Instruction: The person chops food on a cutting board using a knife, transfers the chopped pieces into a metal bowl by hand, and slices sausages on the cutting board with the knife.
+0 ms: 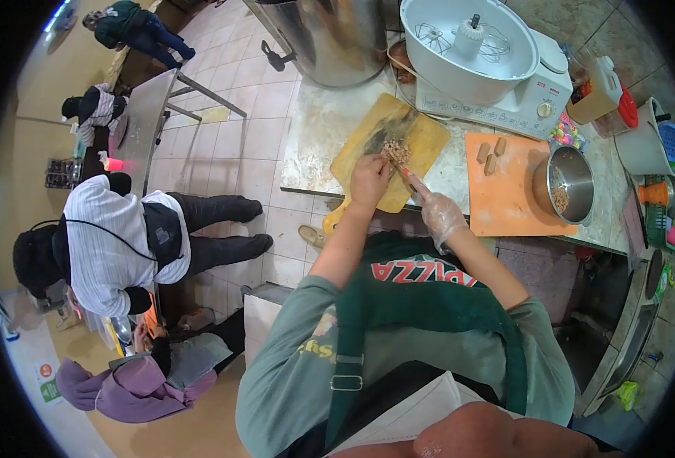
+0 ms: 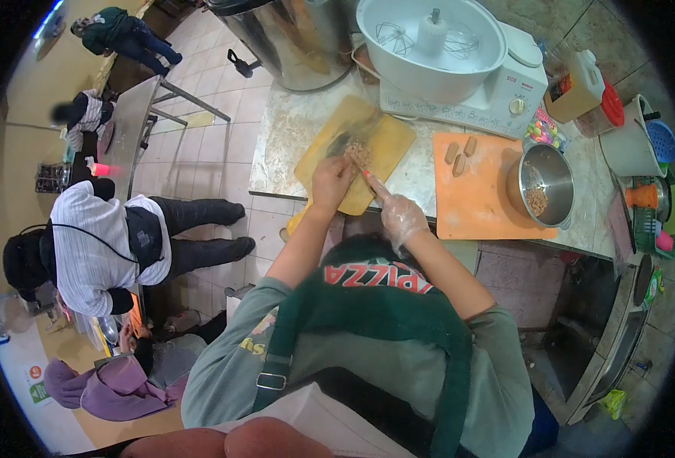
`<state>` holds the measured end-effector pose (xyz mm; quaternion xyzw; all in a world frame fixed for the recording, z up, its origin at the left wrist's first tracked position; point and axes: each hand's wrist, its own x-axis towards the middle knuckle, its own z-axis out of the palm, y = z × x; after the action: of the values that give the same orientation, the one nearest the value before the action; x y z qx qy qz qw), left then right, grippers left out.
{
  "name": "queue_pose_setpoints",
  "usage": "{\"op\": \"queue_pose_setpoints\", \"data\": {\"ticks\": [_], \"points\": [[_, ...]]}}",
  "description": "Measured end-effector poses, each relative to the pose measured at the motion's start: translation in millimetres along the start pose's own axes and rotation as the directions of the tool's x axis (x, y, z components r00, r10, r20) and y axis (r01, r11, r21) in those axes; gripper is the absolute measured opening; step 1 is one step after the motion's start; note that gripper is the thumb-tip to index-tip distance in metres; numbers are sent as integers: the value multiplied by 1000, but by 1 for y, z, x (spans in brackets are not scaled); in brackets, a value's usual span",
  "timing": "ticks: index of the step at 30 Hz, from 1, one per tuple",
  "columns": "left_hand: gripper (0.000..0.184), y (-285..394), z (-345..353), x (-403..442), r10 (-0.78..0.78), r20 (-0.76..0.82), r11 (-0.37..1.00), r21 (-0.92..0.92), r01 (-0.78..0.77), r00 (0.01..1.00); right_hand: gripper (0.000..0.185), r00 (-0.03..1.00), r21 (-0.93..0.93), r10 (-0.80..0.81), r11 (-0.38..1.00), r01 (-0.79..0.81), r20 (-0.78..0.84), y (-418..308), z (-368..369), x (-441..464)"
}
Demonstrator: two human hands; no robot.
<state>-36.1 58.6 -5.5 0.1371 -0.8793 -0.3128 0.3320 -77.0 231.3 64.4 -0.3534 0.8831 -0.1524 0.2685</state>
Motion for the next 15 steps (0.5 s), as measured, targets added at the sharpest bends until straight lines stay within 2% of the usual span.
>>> {"op": "queue_pose_setpoints", "data": {"ticks": [1,5,8,10,15], "points": [[7,0,0,0,1,1,1000,2,-1,1000,60,1000,-13,-23,1000,23,-18,-1,2,6],[7,1,-1,1,-28,48,999,36,26,998,63,997,-35,-61,998,60,-36,2,17,22],[7,4,-4,3,-48,55,996,78,44,997,64,999,14,-35,999,35,-30,3,16,13],[7,3,-3,2,-55,42,995,80,52,998,72,994,-39,63,997,-60,93,5,12,-2],[8,1,-4,2,-92,35,995,27,91,995,75,998,-11,36,999,-35,53,13,11,-18]]}}
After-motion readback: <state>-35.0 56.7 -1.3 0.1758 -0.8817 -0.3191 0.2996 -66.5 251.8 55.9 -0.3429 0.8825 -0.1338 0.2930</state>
